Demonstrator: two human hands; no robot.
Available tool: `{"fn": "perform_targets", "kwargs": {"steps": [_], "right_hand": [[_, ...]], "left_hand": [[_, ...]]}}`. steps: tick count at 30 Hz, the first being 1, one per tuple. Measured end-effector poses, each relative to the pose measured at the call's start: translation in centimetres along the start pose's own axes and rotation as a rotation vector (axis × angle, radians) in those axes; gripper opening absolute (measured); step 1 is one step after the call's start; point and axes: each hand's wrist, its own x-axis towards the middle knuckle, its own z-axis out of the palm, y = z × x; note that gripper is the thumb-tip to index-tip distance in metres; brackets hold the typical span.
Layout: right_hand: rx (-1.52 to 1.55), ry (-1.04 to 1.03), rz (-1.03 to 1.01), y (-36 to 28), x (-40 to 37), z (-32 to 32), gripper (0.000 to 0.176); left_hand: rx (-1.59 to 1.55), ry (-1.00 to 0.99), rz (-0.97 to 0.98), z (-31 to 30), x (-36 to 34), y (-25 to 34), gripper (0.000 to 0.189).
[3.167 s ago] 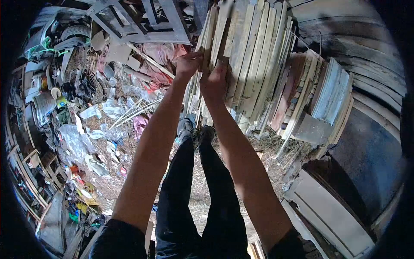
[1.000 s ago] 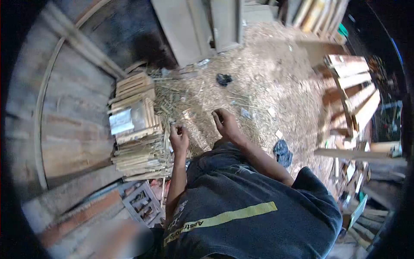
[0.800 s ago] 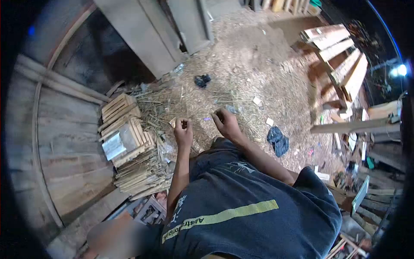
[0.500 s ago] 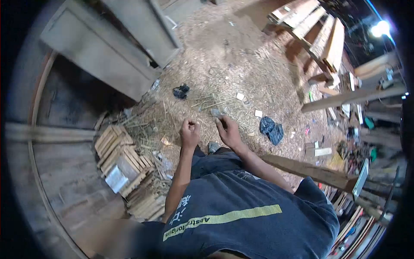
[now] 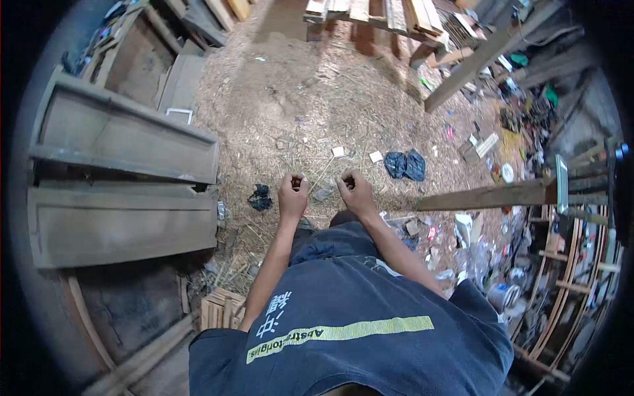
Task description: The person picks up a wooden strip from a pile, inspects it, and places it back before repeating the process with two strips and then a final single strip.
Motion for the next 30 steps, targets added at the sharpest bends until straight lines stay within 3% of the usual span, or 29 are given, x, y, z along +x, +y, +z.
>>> {"fn": "perform_targets", "kwargs": {"steps": [12, 18, 25, 30], "right_hand": [[0.006, 0.179, 0.285, -0.5, 6.3, -1.5, 0.019], [0.017, 0.208, 0.370, 2.7, 15.5, -2.1, 0.018], [0.059, 0.152, 0.388, 5.1, 26.2, -7.5, 0.019], [-0.069, 0.127, 0.379, 6.9, 31.2, -9.2, 0.019]], "left_hand": [[0.046, -0.308, 0.017, 4.1, 9.3, 0.1, 0.014], [0.076, -0.407, -0.007, 9.2, 17.8, 0.9, 0.013], [0.104, -0.458, 0.047, 17.3, 28.6, 4.9, 0.011], [0.115, -0.509, 0.031, 21.4, 34.0, 8.1, 0.014]]}}
